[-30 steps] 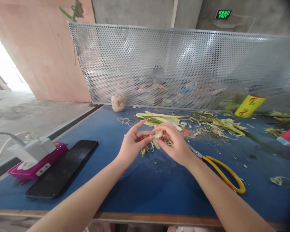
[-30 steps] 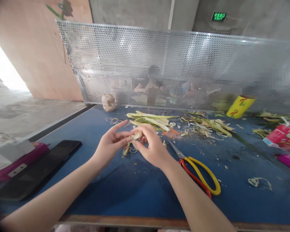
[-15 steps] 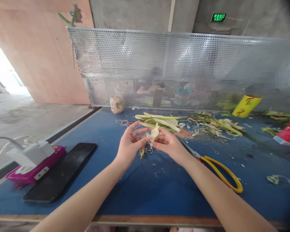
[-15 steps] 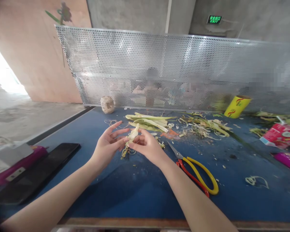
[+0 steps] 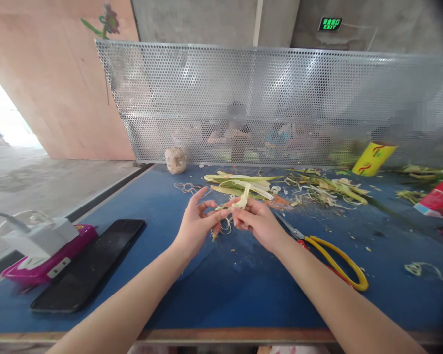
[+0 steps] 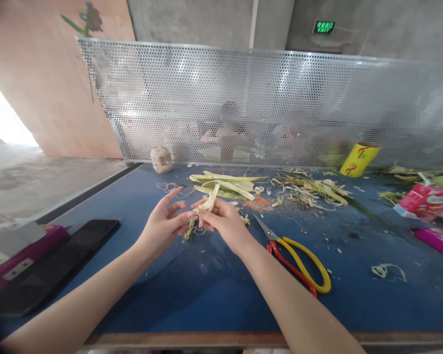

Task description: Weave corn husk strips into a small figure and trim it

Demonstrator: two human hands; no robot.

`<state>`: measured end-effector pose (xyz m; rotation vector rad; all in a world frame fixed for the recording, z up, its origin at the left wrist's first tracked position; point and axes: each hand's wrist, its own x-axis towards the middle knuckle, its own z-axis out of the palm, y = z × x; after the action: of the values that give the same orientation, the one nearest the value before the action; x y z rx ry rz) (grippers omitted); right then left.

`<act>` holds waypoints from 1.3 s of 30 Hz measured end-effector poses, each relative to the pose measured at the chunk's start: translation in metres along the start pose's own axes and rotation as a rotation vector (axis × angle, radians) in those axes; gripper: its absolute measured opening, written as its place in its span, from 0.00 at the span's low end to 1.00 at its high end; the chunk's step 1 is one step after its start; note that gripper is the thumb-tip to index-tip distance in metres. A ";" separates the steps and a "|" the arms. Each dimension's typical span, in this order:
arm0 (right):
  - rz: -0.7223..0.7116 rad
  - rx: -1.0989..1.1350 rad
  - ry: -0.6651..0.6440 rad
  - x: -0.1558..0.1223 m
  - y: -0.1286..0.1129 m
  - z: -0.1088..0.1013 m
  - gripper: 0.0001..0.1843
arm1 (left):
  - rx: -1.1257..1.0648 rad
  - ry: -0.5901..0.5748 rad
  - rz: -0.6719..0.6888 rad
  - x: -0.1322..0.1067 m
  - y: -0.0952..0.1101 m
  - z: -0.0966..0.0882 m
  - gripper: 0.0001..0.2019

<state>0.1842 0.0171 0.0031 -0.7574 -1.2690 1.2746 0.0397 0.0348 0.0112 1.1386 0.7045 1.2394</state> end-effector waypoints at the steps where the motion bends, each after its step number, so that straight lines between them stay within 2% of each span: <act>1: -0.018 0.043 0.032 0.001 -0.001 -0.002 0.10 | 0.008 -0.005 0.004 0.000 0.001 0.001 0.40; 6: -0.089 0.184 0.169 0.005 -0.006 -0.011 0.09 | 0.101 -0.073 -0.043 -0.005 0.005 0.004 0.44; 11: -0.071 0.143 0.147 0.004 -0.005 -0.013 0.09 | 0.206 -0.195 -0.138 -0.007 0.003 0.002 0.41; 13: -0.028 0.053 0.102 0.002 -0.005 -0.011 0.09 | 0.222 -0.209 -0.118 -0.006 0.002 0.001 0.39; 19: 0.069 -0.236 -0.082 -0.004 -0.006 -0.002 0.12 | 0.183 -0.054 0.124 -0.003 0.008 0.001 0.36; 24: 0.054 -0.302 -0.091 -0.004 -0.003 -0.003 0.13 | 0.204 -0.088 0.127 -0.004 0.010 0.001 0.37; 29: 0.085 -0.343 -0.102 -0.002 0.001 -0.004 0.15 | 0.228 0.112 0.183 -0.001 0.011 -0.002 0.32; 31: 0.110 -0.324 -0.087 -0.002 0.002 -0.004 0.16 | 0.240 0.127 0.169 0.000 0.011 -0.003 0.31; 35: 0.113 -0.221 -0.065 -0.003 0.000 -0.003 0.14 | 0.281 0.060 0.051 0.000 0.007 -0.002 0.33; 39: 0.081 -0.194 -0.067 -0.003 -0.001 -0.003 0.14 | 0.289 -0.107 -0.027 -0.002 0.005 -0.003 0.34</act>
<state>0.1881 0.0149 0.0026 -0.9189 -1.4435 1.2624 0.0349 0.0332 0.0145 1.4166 0.8327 1.0674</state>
